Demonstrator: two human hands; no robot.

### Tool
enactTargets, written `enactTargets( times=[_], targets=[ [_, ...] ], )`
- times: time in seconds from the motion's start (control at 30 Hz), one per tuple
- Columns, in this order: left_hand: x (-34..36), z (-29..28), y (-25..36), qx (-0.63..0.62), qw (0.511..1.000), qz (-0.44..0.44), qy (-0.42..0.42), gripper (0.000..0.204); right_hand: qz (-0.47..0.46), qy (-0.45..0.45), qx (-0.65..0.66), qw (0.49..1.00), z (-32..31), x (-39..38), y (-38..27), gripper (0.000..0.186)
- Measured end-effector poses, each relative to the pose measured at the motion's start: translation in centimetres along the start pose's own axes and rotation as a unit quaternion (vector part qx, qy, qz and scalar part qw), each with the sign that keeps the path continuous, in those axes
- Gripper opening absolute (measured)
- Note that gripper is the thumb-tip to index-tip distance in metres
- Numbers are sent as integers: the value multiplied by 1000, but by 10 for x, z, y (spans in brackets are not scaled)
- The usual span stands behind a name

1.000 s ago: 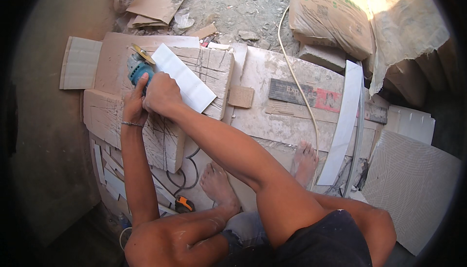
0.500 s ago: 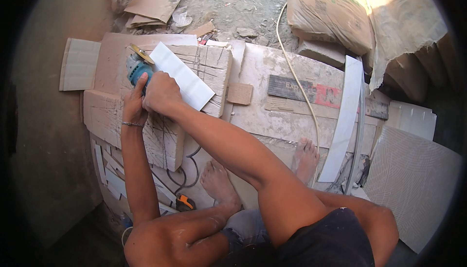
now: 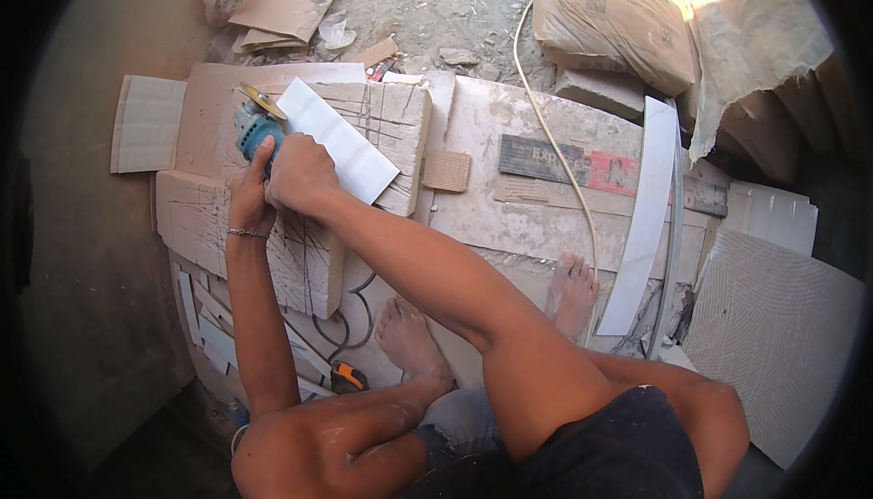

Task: The person uses an angle grinder to cut and shape white ceramic tiles. They position the tiles on a cardboard-covered floor, cut along marked lines, and grind the edges to smooth them. The person handles multiple tiles one at a time, adjusting their position as needed.

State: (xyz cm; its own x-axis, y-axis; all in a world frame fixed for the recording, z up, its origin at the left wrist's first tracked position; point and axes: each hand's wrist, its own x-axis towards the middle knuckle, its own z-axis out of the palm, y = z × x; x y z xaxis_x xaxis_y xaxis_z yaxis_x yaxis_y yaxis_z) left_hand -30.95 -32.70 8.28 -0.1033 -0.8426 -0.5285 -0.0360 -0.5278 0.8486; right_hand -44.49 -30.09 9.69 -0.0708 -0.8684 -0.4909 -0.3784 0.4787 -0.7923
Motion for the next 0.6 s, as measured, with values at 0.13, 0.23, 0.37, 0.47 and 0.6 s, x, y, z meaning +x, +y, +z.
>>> enactTargets(
  times=[0.13,0.23,0.37,0.47,0.6],
  targets=[
    [-1,0,-1,-3,1000,4,-5,55,20,-15,14,1000,-5,-6,-4,40],
    [0,1,-3,-5,1000,8,-9,55,22,-15,13,1000,-6,-6,-3,39],
    [0,-1,-3,-11,1000,0,-9,54,20,-14,9,1000,-6,-6,-3,40],
    [2,-1,-4,-10,1000,-1,-10,55,19,-12,10,1000,-6,-5,-2,41],
    [0,0,-3,-5,1000,0,-6,57,24,-22,11,999,-8,-6,-3,42]
  ],
)
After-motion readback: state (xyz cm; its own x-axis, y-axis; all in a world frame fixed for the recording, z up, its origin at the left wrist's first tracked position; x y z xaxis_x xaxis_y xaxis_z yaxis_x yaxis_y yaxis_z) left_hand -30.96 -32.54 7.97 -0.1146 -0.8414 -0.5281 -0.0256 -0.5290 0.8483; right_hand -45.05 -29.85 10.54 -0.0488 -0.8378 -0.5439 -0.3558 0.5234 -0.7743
